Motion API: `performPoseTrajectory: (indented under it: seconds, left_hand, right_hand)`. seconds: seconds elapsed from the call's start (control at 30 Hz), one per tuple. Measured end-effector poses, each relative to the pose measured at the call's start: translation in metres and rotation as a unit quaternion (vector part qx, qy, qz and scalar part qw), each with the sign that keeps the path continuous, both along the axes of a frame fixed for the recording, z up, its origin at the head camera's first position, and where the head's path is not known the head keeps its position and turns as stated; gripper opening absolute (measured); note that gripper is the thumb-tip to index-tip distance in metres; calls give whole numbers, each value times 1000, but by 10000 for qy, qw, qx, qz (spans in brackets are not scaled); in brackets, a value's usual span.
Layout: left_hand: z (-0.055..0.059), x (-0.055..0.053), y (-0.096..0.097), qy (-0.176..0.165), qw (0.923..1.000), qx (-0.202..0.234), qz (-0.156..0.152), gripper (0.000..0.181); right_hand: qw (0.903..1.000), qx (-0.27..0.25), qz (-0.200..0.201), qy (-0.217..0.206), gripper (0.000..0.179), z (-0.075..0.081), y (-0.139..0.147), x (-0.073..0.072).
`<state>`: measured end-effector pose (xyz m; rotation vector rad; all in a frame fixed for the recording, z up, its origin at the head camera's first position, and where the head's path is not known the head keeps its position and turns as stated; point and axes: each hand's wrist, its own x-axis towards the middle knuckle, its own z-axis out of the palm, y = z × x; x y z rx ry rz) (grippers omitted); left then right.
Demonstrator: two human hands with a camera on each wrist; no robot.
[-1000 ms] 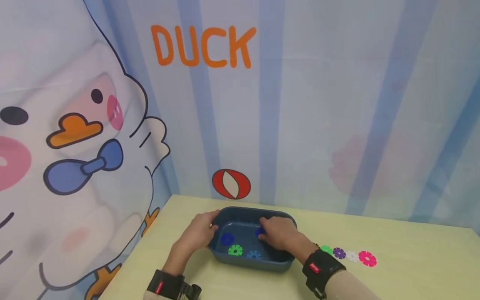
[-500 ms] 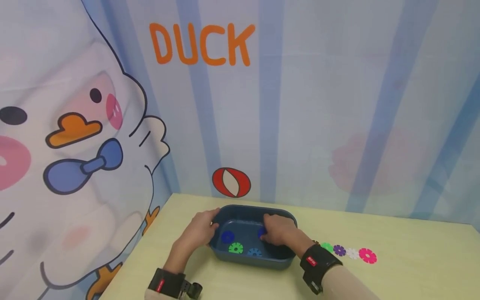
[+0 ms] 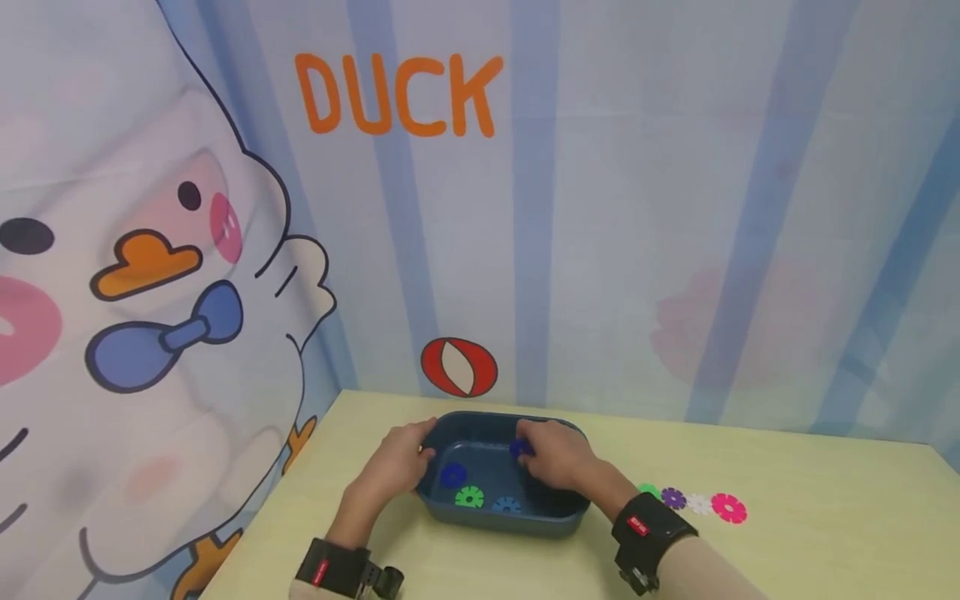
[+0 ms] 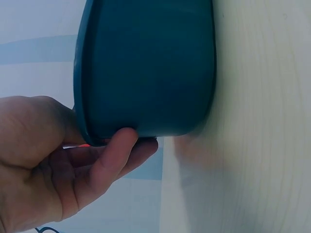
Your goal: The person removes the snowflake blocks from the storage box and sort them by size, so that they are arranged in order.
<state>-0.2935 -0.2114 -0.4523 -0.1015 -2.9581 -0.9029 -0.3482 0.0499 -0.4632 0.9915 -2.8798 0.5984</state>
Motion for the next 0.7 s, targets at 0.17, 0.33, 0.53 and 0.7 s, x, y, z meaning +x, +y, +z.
performPoseTrajectory:
  seconds: [0.17,0.33,0.53,0.7]
  left_hand:
    - [0,1,2,-4,10000,53,-13,51]
    - [0,3,0,-6,10000,59,18,51]
    - [1,4,-2,76,10000,6,-3,52]
    - [0,2,-1,-13,9998,181,-55,52]
  right_hand:
    - [9997,-183,54,182,22,6,12,5]
    - [9994,-322,129,92,21,16,27,12]
    - [9987,-510,47,64,16,28,47,15]
    - [9976,-594,-232,-282,21,32,65,20]
